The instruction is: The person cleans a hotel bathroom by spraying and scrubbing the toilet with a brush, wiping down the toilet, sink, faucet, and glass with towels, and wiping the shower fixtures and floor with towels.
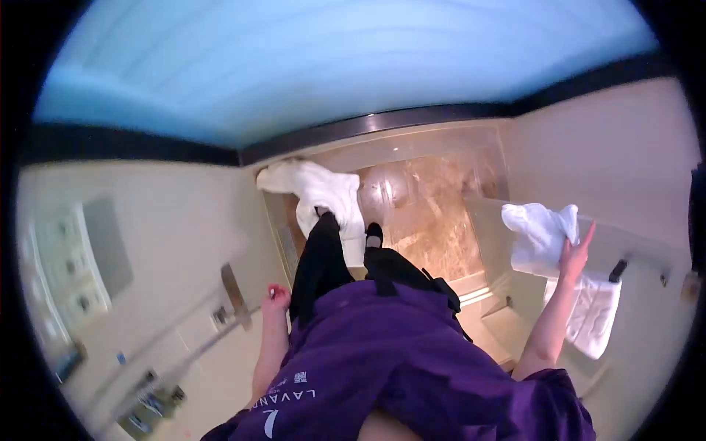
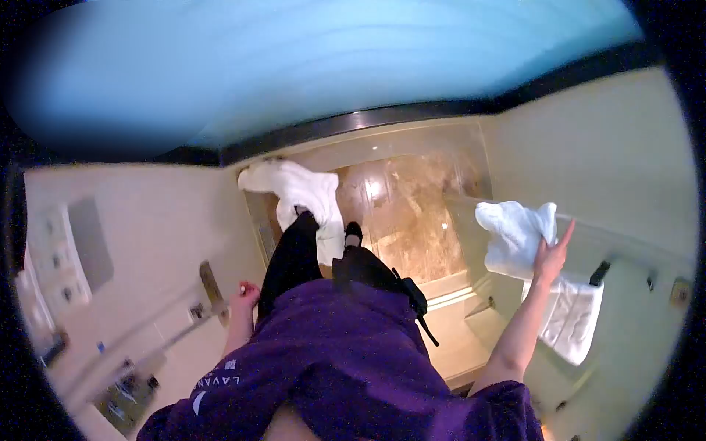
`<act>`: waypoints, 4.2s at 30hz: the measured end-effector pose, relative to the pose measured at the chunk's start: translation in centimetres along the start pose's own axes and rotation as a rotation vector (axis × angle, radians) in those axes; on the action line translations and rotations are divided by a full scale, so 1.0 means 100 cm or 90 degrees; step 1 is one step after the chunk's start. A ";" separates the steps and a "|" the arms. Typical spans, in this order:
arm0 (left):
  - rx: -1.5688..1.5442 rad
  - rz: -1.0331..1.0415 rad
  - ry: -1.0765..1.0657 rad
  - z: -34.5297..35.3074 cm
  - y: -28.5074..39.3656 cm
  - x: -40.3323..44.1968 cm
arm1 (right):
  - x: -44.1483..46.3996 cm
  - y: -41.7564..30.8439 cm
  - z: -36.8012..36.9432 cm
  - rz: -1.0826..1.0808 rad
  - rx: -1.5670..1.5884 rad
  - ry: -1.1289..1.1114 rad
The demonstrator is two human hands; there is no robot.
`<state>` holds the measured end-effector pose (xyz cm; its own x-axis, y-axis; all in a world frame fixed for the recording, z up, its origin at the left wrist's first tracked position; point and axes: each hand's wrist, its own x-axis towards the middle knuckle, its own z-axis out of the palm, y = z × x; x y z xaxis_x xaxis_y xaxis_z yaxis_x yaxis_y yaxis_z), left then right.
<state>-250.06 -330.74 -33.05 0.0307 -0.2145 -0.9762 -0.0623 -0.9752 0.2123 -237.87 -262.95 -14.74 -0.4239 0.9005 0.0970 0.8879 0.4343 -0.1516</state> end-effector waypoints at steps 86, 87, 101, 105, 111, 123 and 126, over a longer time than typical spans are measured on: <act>1.075 -0.103 -0.263 0.118 -0.408 0.226 | 0.108 -0.240 0.639 -0.299 -0.045 -0.342; 1.088 -0.096 -0.305 0.113 -0.409 0.222 | 0.080 -0.256 0.633 -0.206 0.061 -0.355; 1.093 0.166 -0.304 0.021 -0.260 0.246 | 0.037 -0.262 0.652 -0.306 -0.070 -0.349; 1.091 0.222 -0.289 -0.024 -0.214 0.286 | 0.031 -0.266 0.654 -0.440 -0.031 -0.193; 0.850 0.069 -0.243 -0.038 -0.192 0.284 | -0.093 -0.377 0.624 -0.547 -0.059 -0.311; 0.604 0.059 -0.258 -0.016 -0.191 0.270 | -0.465 -0.683 0.663 -1.282 0.388 -0.150; 0.699 0.109 -0.215 -0.030 -0.199 0.280 | -0.459 -0.676 0.676 -1.352 0.248 -0.178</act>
<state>-244.98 -317.52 -64.49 -0.3200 -0.1523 -0.9351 -0.8761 -0.3281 0.3533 -290.52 -332.19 -75.48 -0.4937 -0.8351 0.2426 -0.8687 0.4611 -0.1808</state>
